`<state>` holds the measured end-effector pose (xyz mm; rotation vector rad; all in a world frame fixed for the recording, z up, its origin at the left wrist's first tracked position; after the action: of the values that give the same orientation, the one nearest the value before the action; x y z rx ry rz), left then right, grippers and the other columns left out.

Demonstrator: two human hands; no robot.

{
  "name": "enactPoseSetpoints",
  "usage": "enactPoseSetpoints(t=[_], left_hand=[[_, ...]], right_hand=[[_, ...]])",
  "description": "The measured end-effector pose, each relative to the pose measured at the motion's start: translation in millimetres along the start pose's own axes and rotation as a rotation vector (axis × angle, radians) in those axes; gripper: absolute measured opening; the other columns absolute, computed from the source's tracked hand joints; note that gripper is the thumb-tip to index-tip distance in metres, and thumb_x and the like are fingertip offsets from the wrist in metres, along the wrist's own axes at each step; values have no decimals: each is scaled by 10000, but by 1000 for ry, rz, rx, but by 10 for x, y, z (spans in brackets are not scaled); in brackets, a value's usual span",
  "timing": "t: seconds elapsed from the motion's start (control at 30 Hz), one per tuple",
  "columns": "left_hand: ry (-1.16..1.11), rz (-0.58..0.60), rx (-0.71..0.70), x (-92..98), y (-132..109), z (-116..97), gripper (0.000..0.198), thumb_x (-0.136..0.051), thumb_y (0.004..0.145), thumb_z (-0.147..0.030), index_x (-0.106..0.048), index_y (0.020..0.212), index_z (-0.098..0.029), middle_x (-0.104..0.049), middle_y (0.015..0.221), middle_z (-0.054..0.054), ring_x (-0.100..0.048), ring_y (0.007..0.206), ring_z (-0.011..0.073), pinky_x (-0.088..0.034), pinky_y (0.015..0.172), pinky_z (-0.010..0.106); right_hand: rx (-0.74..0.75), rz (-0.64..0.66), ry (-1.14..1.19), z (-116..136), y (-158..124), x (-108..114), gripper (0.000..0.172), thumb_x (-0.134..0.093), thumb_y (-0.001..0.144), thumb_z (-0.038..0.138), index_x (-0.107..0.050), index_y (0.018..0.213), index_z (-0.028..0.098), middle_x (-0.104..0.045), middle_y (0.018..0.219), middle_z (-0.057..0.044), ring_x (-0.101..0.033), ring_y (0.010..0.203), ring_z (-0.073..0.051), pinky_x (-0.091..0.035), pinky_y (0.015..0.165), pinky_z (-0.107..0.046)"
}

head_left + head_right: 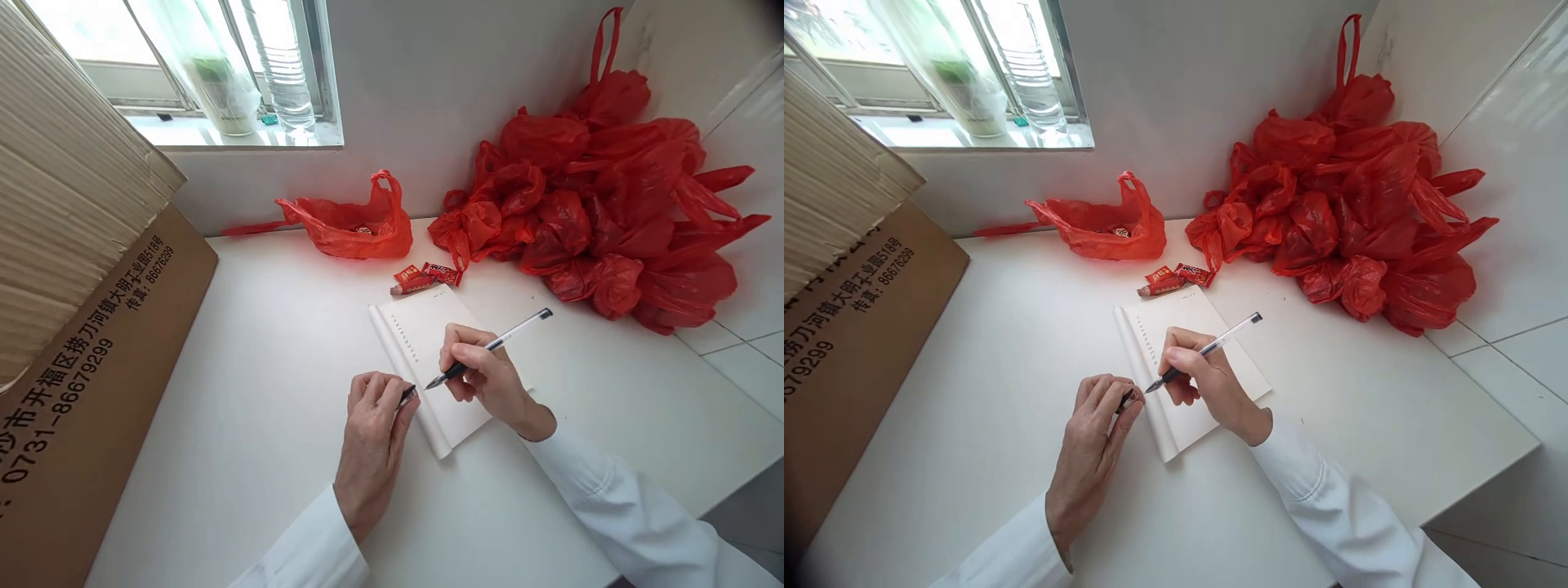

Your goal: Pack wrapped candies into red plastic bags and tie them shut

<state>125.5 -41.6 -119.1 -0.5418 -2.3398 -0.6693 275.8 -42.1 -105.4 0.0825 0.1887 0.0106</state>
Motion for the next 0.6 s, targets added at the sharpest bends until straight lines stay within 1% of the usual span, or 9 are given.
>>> enactPoseSetpoints(t=[0.13, 0.27, 0.33, 0.4, 0.47, 0.53, 0.6], left_hand=[[24, 7, -28, 0, -1, -22, 124, -419, 964, -197, -499, 873, -224, -565, 870, 17, -432, 909, 205, -437, 794, 366], [36, 35, -63, -23, -2, -36, 122, -421, 959, -162, -503, 891, -222, -584, 904, 13, -427, 946, 206, -408, 847, 378], [36, 30, -91, -21, -7, -50, 107, -427, 958, -159, -498, 909, -222, -585, 899, 8, -429, 956, 204, -390, 848, 370], [33, 12, -114, -7, -21, -64, 122, -408, 962, -147, -470, 885, -217, -563, 830, -8, -450, 907, 188, -369, 819, 348], [34, 0, -132, 1, -52, -71, 178, -364, 967, -118, -423, 826, -209, -517, 747, -32, -469, 823, 160, -337, 817, 343], [38, -20, -153, -1, -101, -72, 222, -326, 967, -97, -389, 783, -204, -488, 711, -49, -479, 761, 138, -300, 857, 357], [44, -64, -173, -9, -162, -64, 233, -315, 965, -93, -391, 773, -203, -494, 714, -52, -497, 749, 131, -267, 901, 372]], right_hand=[[6, -1, -48, -34, -17, -62, 227, -470, 839, 337, -510, 665, 197, -476, 438, 61, -385, 371, -76, -262, 380, -197], [11, 53, -107, -41, -20, -133, 236, -443, 862, 320, -487, 664, 199, -459, 460, 63, -380, 392, -77, -265, 401, -210], [19, 76, -177, -42, -25, -169, 221, -425, 884, 313, -507, 714, 198, -455, 509, 60, -408, 448, -87, -299, 447, -220], [64, 83, -286, -24, -33, -204, 232, -388, 916, 319, -567, 831, 198, -491, 629, 36, -459, 572, -106, -361, 547, -243], [129, 100, -383, 3, -49, -252, 310, -331, 947, 327, -615, 988, 209, -536, 811, -4, -494, 742, -134, -400, 687, -283], [190, 154, -414, 27, -78, -327, 387, -281, 966, 330, -629, 1098, 227, -546, 969, -33, -497, 875, -159, -403, 795, -322], [217, 220, -397, 32, -113, -409, 428, -247, 976, 321, -630, 1150, 244, -545, 1044, -43, -495, 946, -173, -398, 852, -342]])
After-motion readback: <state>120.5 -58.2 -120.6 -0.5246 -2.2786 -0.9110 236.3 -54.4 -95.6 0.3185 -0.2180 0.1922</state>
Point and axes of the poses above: each hand's wrist, its own y-axis towards the middle knuckle, its own x-axis out of the back of the hand, z = x × y, the point moved 5 cm from there along y, towards the middle knuckle
